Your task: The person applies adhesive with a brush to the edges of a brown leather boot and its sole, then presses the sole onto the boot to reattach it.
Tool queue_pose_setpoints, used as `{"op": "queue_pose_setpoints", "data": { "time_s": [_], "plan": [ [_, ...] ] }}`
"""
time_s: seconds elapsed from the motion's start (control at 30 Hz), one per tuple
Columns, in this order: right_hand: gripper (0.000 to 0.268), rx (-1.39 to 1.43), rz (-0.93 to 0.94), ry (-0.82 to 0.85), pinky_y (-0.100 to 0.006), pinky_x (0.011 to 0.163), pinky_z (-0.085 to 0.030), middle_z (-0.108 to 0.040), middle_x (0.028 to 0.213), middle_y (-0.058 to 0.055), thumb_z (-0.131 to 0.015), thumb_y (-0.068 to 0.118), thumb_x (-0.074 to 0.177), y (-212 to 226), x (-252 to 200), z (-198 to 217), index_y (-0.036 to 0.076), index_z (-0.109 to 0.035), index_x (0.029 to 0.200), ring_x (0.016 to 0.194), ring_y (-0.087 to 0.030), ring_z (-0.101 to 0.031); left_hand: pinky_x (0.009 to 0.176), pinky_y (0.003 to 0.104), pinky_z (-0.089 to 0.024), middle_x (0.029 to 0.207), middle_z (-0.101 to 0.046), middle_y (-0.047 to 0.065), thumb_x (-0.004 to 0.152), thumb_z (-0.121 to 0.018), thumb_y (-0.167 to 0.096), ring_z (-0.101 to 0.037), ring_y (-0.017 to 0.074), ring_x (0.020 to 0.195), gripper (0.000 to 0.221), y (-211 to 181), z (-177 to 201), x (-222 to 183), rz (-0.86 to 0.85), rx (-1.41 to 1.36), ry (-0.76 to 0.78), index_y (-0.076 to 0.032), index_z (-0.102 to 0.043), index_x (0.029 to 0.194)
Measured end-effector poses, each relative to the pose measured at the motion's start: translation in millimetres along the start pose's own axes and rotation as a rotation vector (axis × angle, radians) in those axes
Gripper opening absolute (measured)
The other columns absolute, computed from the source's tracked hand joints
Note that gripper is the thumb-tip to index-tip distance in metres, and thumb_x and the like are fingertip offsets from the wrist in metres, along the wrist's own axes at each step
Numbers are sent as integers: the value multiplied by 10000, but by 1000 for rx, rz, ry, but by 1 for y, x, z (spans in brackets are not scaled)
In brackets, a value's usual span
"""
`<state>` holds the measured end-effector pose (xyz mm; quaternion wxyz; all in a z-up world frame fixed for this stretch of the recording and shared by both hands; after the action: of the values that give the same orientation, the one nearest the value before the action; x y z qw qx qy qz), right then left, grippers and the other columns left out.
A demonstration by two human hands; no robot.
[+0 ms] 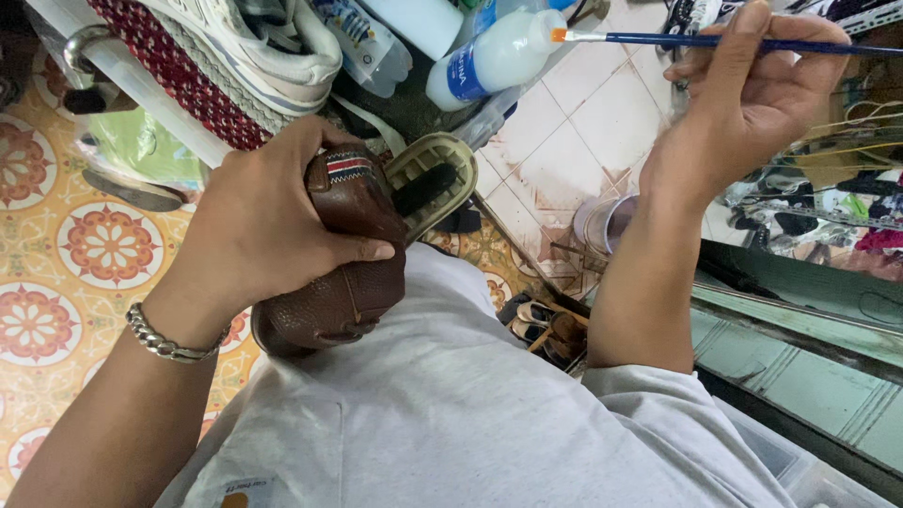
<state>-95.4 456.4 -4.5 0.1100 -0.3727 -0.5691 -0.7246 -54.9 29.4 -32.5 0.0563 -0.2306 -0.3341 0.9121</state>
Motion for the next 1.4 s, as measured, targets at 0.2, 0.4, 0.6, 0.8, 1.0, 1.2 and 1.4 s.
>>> {"op": "queue_pose_setpoints", "data": {
  "time_s": [0.2, 0.4, 0.6, 0.8, 1.0, 1.2, 1.4],
  "plan": [
    [184, -21, 62, -68, -502, 657, -565, -756, 1046, -236, -776, 193, 1339, 15, -3, 14, 107, -626, 1276, 687, -344, -638, 986, 553, -594, 1359, -907, 22, 646, -1171, -538, -836, 402, 1215, 975, -5, 3, -2, -17, -11, -5, -257, -764, 1486],
    [184, 91, -65, 146, -428, 640, -547, -753, 1098, -284, -728, 40, 1368, 36, -47, -30, 23, -673, 1193, 684, -314, -630, 947, 545, -598, 1328, -913, 11, 629, -1191, -519, -840, 390, 1190, 976, -6, 3, -1, -44, -27, -14, -240, -768, 1463],
    [252, 138, -313, 521, -420, 756, -692, -746, 1090, -345, -720, 127, 1341, 43, -72, -79, -59, -563, 1407, 819, -376, -768, 940, 544, -601, 1323, -918, 27, 637, -1196, -522, -847, 398, 1175, 972, -3, 4, 0, -115, -39, -45, -212, -763, 1450],
    [209, 183, -356, 713, -419, 815, -718, -737, 1117, -341, -659, 66, 1370, 22, -67, -79, -82, -540, 1456, 925, -372, -776, 947, 536, -599, 1317, -912, 34, 636, -1195, -520, -843, 389, 1167, 979, -3, 3, 0, -114, -41, -44, -193, -759, 1449],
    [246, 121, -241, 664, -438, 802, -587, -618, 1111, -303, -660, 120, 1406, 24, -40, -72, -76, -525, 1465, 839, -395, -728, 931, 533, -597, 1285, -909, 37, 633, -1195, -526, -843, 385, 1136, 972, -2, 3, 0, -134, -39, -61, -187, -761, 1435],
    [188, 153, -231, 793, -432, 810, -689, -705, 1123, -331, -613, 41, 1393, 48, -53, -101, -107, -531, 1475, 937, -387, -793, 936, 544, -600, 1317, -914, 41, 630, -1194, -521, -844, 398, 1165, 983, -3, 3, 0, -122, -31, -48, -192, -761, 1450],
    [258, 90, -207, 781, -389, 835, -595, -709, 1258, -318, -607, 121, 1433, 37, -32, -92, -116, -574, 1531, 920, -333, -718, 925, 553, -597, 1302, -913, 49, 629, -1216, -535, -843, 410, 1158, 1004, -3, 4, -1, -122, -26, -51, -189, -752, 1450]
  ]
}}
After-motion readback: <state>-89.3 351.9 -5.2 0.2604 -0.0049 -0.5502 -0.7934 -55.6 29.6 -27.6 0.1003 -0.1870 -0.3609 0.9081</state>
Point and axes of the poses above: each hand's wrist, its own x-axis towards the middle knuckle, its own z-axis out of the back of the hand, y = z × x, the point moved 7 cm from there along x, towards the middle knuckle
